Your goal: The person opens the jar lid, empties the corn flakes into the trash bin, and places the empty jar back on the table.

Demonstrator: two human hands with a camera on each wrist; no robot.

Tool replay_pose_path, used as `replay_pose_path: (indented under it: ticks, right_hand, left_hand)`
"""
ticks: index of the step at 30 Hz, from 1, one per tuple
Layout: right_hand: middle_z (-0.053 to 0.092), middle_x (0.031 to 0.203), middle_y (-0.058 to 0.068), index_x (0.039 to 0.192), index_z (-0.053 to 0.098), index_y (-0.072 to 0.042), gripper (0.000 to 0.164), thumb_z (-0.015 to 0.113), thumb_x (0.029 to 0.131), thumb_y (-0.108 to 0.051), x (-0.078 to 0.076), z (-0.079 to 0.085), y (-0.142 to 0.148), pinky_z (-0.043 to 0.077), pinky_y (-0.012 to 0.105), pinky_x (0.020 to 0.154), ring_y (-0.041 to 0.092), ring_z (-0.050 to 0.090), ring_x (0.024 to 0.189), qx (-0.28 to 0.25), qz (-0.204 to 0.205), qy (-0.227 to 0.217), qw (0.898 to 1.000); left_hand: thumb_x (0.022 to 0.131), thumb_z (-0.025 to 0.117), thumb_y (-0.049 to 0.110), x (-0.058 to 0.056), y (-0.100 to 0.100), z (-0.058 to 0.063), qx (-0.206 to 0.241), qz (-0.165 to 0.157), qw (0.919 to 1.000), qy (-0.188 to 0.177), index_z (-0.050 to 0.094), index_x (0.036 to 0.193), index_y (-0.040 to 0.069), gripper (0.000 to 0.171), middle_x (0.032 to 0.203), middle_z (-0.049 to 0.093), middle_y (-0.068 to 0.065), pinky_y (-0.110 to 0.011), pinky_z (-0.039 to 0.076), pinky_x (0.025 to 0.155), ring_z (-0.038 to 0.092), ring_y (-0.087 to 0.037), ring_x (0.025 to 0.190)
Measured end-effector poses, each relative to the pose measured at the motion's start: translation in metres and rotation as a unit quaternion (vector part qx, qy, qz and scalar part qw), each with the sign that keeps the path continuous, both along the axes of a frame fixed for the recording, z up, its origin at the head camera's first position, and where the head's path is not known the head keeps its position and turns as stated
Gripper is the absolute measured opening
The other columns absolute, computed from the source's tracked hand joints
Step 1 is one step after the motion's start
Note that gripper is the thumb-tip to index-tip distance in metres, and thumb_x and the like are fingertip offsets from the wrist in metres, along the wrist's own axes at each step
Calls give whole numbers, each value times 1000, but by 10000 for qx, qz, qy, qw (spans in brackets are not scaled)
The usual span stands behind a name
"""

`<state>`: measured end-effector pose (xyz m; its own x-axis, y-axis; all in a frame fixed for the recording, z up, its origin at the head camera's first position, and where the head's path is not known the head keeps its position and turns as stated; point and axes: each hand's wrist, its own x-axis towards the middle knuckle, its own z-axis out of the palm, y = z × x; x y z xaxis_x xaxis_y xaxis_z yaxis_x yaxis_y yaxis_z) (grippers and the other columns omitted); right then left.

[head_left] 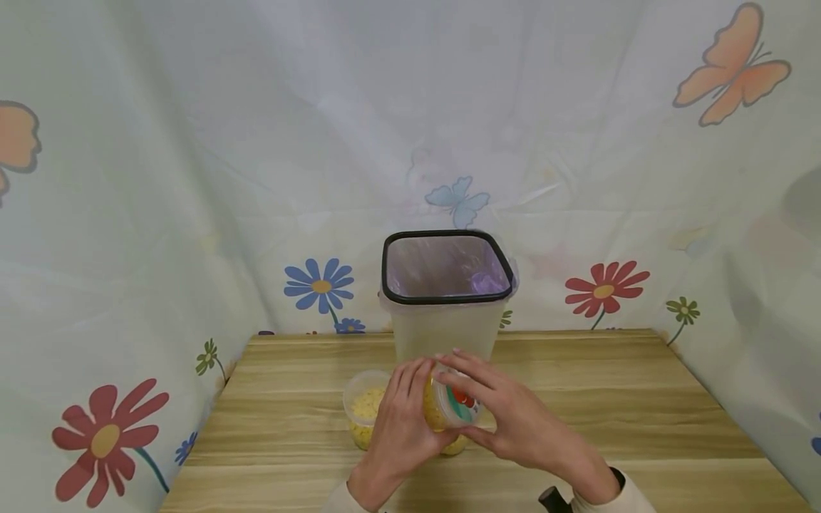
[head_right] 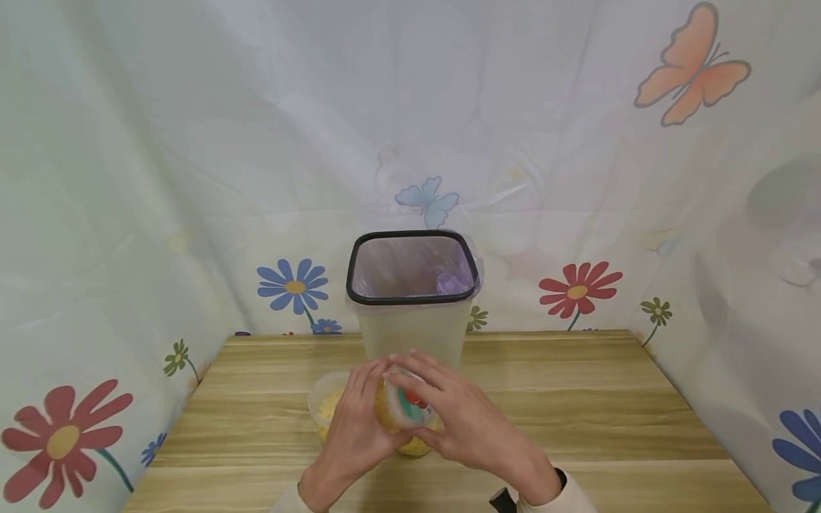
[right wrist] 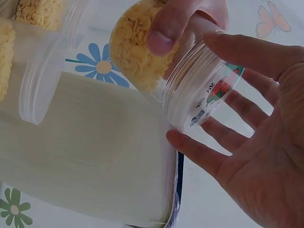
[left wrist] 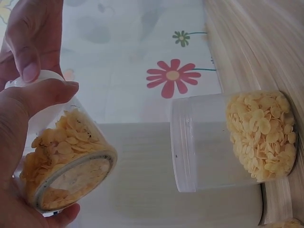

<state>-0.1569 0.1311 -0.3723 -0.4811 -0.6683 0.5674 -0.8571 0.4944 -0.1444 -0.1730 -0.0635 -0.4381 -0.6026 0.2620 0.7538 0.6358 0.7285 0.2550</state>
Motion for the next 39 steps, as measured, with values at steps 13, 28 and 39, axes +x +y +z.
replay_pose_path:
  ticks: [13, 28, 39]
  right_hand:
    - [41, 154, 5, 149, 41, -24, 82, 75, 79, -52, 10, 5, -9, 57, 48, 84, 31, 55, 128, -643, -1545, -189, 9857]
    - [65, 126, 8, 142, 50, -22, 75, 63, 82, -66, 13, 8, -31, 52, 42, 69, 26, 67, 97, -661, -3083, -1278, 9404]
    - [66, 114, 3, 130, 59, -21, 64, 70, 80, -59, 12, 6, -31, 45, 27, 58, 11, 59, 72, -604, -2954, -1346, 9439]
  left_hand:
    - [56, 91, 40, 1, 1, 2, 172, 23, 9998, 47, 49, 135, 13, 93, 127, 57, -1, -33, 52, 96, 53, -17, 117]
    - [58, 90, 39, 2, 4, 4, 129, 110, 9998, 77, 51, 133, 10, 90, 127, 56, 0, -33, 50, 99, 53, -17, 117]
    - [58, 89, 39, 2, 5, 3, 55, 133, 9999, 85, 52, 132, 10, 87, 126, 57, 0, -33, 51, 97, 53, -17, 116]
